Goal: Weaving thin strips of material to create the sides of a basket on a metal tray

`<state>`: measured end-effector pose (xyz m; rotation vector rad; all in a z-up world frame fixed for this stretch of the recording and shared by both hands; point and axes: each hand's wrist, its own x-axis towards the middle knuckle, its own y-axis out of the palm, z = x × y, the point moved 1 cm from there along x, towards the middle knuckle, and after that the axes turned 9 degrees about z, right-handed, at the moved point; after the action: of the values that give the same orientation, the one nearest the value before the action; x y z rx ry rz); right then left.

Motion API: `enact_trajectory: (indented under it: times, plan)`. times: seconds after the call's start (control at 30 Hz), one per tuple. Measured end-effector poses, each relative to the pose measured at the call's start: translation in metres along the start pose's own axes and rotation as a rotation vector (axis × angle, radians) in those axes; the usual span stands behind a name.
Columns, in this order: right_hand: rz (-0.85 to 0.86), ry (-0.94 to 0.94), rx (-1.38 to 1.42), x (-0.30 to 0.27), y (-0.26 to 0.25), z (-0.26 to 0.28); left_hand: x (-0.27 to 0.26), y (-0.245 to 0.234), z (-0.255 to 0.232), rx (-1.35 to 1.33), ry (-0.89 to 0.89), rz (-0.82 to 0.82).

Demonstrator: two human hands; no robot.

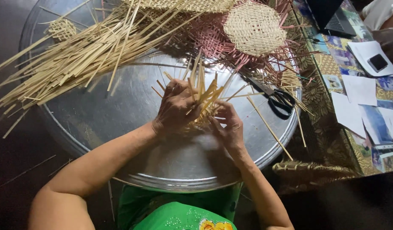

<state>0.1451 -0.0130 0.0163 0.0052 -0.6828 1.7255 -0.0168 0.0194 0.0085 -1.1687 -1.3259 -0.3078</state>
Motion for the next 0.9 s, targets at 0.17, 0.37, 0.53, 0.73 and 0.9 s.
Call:
enact_trajectory:
  times: [0.17,0.37,0.53,0.73,0.9]
  plan:
    - [-0.073,-0.013,-0.353,-0.003,-0.012,0.006,-0.002,-0.004,-0.001,-0.026,0.003,0.005]
    - [-0.007,-0.131,-0.222,0.009,-0.025,-0.024,0.001,-0.006,-0.002,-0.065,0.007,-0.013]
    - [0.143,-0.096,-0.008,0.02,-0.032,-0.025,0.005,-0.011,-0.004,-0.08,0.014,0.012]
    - [0.188,-0.115,-0.24,0.025,-0.037,-0.023,0.002,-0.01,-0.001,-0.115,0.01,0.014]
    - [0.16,-0.124,-0.249,0.024,-0.038,-0.023,0.0,-0.005,0.003,-0.126,-0.015,-0.005]
